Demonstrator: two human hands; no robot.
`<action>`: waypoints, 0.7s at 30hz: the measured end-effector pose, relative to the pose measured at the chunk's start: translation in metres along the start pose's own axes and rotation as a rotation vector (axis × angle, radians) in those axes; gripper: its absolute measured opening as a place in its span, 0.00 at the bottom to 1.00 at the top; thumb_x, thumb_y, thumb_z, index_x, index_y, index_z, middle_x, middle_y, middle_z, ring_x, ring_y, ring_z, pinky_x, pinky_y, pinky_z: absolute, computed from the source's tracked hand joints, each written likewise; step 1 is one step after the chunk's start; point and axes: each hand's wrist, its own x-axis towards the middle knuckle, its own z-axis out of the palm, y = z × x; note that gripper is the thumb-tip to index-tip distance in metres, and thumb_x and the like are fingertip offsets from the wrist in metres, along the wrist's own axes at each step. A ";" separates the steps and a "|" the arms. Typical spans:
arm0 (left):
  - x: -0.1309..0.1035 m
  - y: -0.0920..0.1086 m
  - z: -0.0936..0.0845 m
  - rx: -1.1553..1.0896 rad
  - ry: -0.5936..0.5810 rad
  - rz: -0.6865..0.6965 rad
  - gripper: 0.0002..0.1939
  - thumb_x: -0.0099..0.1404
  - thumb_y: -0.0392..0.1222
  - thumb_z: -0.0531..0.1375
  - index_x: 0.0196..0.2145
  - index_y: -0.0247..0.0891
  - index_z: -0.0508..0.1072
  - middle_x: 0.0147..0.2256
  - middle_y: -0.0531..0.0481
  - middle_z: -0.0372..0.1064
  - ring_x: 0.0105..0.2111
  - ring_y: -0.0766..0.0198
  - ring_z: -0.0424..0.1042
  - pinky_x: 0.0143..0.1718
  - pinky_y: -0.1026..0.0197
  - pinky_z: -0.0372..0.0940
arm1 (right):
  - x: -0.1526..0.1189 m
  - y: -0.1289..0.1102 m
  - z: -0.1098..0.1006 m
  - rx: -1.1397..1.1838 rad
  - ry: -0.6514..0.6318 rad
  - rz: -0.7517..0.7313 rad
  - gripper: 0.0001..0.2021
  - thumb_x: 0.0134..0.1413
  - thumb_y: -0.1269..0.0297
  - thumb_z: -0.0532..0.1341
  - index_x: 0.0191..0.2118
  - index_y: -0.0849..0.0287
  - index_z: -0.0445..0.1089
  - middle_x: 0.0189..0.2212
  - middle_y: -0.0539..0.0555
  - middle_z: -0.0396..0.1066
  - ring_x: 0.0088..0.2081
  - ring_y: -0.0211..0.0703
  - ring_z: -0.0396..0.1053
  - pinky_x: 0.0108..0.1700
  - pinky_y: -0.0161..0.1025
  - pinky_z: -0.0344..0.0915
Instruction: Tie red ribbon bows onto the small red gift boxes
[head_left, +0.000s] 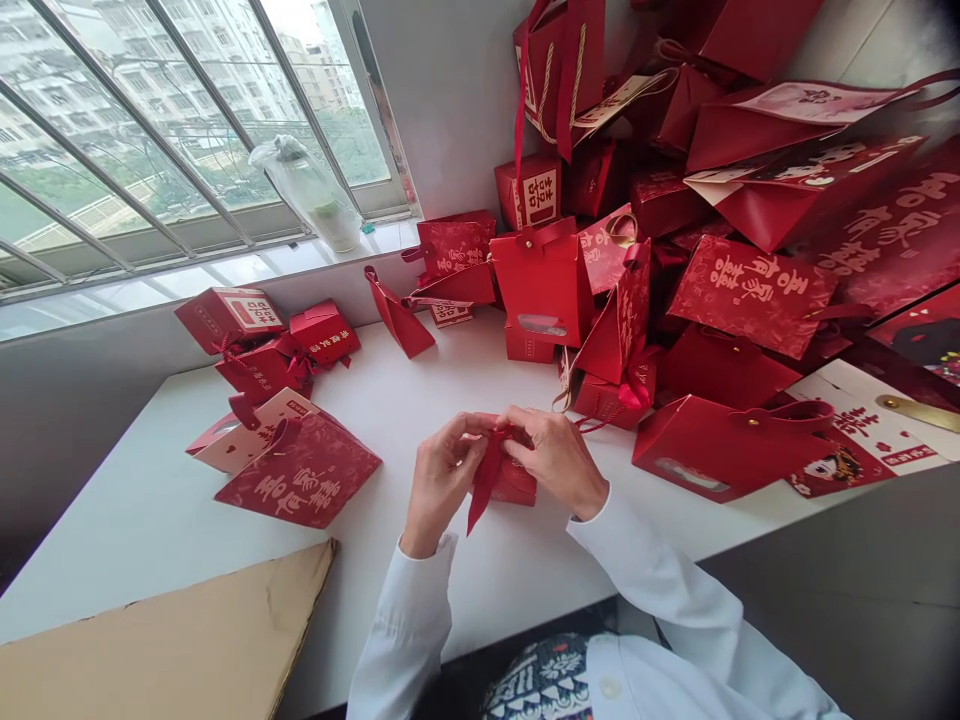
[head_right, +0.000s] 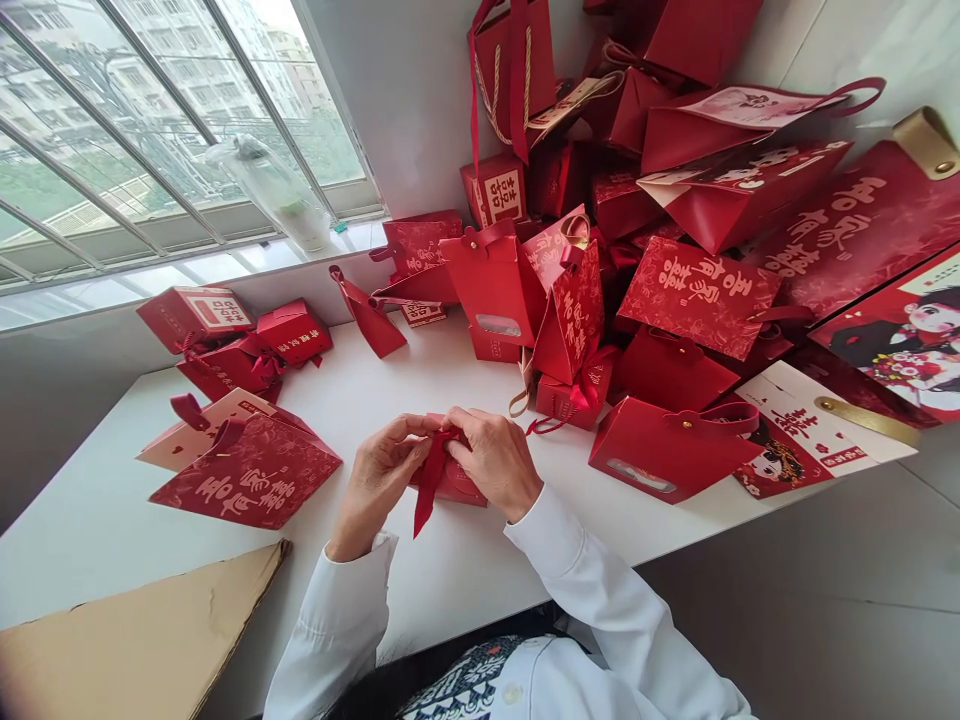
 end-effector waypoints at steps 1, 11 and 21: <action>-0.001 0.000 0.000 0.027 -0.014 0.005 0.11 0.62 0.45 0.56 0.40 0.39 0.72 0.31 0.50 0.71 0.26 0.66 0.70 0.26 0.67 0.66 | 0.000 0.000 0.000 -0.005 0.004 0.003 0.08 0.51 0.72 0.56 0.34 0.54 0.69 0.32 0.48 0.72 0.31 0.38 0.66 0.33 0.32 0.56; -0.001 0.004 -0.002 0.158 0.062 -0.040 0.16 0.58 0.44 0.59 0.44 0.41 0.66 0.32 0.49 0.73 0.27 0.64 0.71 0.23 0.66 0.65 | -0.002 -0.002 0.004 -0.066 0.059 0.053 0.03 0.51 0.70 0.56 0.30 0.55 0.65 0.25 0.46 0.69 0.26 0.37 0.63 0.29 0.32 0.52; 0.032 -0.005 -0.024 -0.050 -0.301 -0.153 0.21 0.52 0.39 0.64 0.43 0.37 0.64 0.25 0.53 0.70 0.22 0.70 0.66 0.21 0.69 0.58 | -0.001 0.000 0.002 -0.076 0.030 0.037 0.03 0.51 0.70 0.56 0.30 0.54 0.63 0.24 0.46 0.67 0.26 0.38 0.63 0.29 0.32 0.51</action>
